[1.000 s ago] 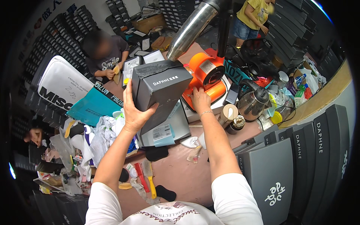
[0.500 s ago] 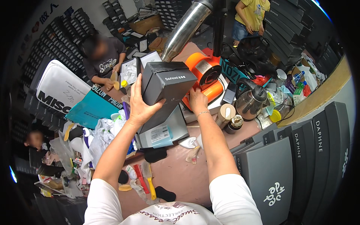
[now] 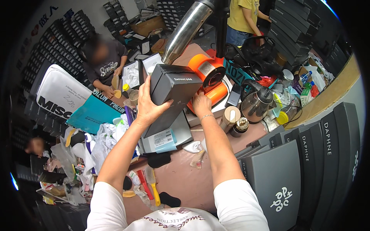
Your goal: Organizing shoe boxes and applying a cleaning or adhesive solution to a box on a workbench.
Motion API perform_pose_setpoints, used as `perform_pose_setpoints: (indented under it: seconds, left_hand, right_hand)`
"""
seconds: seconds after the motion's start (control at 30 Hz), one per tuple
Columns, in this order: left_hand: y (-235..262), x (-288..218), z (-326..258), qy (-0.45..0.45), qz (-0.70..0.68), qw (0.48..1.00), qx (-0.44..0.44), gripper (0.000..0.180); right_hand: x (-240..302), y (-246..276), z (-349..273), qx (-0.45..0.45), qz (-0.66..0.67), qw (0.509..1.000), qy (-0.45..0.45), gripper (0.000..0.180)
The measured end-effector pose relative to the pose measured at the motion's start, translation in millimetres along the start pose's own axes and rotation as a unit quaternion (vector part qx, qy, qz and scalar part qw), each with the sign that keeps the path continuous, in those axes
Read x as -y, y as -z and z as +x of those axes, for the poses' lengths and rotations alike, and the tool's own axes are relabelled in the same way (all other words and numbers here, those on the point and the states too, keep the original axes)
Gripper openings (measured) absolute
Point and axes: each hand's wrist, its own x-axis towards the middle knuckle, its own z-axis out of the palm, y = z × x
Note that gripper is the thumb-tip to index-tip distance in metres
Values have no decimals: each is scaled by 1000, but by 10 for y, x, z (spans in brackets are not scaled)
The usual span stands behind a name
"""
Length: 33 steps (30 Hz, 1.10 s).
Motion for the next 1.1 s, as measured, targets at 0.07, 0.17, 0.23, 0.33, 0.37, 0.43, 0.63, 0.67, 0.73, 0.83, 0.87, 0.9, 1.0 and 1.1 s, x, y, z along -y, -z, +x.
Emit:
perform_pose_setpoints:
  seconds: [0.07, 0.17, 0.23, 0.33, 0.37, 0.43, 0.63, 0.67, 0.73, 0.83, 0.87, 0.9, 1.0, 1.1]
  left_hand:
    - [3, -2, 6, -9, 16, 1000, -7, 114]
    - [54, -5, -28, -28, 42, 998, -21, 110]
    - [116, -51, -61, -30, 33, 999, -24, 110]
    - [219, -106, -110, -9, 9, 1000, -22, 110]
    - [248, -103, -131, -12, 12, 1000, -26, 110]
    - [298, -109, -150, -20, 15, 999, -35, 110]
    - [457, -202, -190, -19, 1, 997, -71, 111]
    - [482, -214, -190, -16, -1, 997, -71, 111]
    - [518, -230, -204, -9, -5, 997, -71, 111]
    - [549, -255, -220, -7, -1, 997, -70, 111]
    - [560, -254, -229, -8, 2, 997, -72, 111]
    - [566, -250, -236, -10, 4, 997, -74, 111]
    - [643, -235, -281, -14, 3, 997, -81, 111]
    - [835, -305, -413, 11, -14, 996, -86, 110]
  right_hand:
    - [-25, -16, 0, -7, -2, 1000, 12, 24]
    - [24, 27, -45, -24, 6, 999, 29, 24]
    - [19, 42, -37, -26, 3, 999, 30, 24]
    - [2, 30, -26, -15, -4, 999, 28, 27]
    - [15, 46, -49, -18, 2, 999, 28, 27]
    - [34, 65, -66, -25, 11, 999, 30, 27]
    - [11, 36, -66, -31, 7, 999, 38, 31]
    - [15, 35, -59, -32, 6, 999, 38, 31]
    - [15, 27, -60, -33, 2, 999, 37, 32]
    - [1, 4, -60, -41, 3, 998, 40, 33]
    - [3, 3, -59, -38, 3, 998, 41, 33]
    - [-1, 8, -57, -35, 2, 999, 41, 33]
    - [-1, 11, -62, -56, 14, 997, 41, 32]
    - [45, 85, -83, -50, 15, 998, 42, 31]
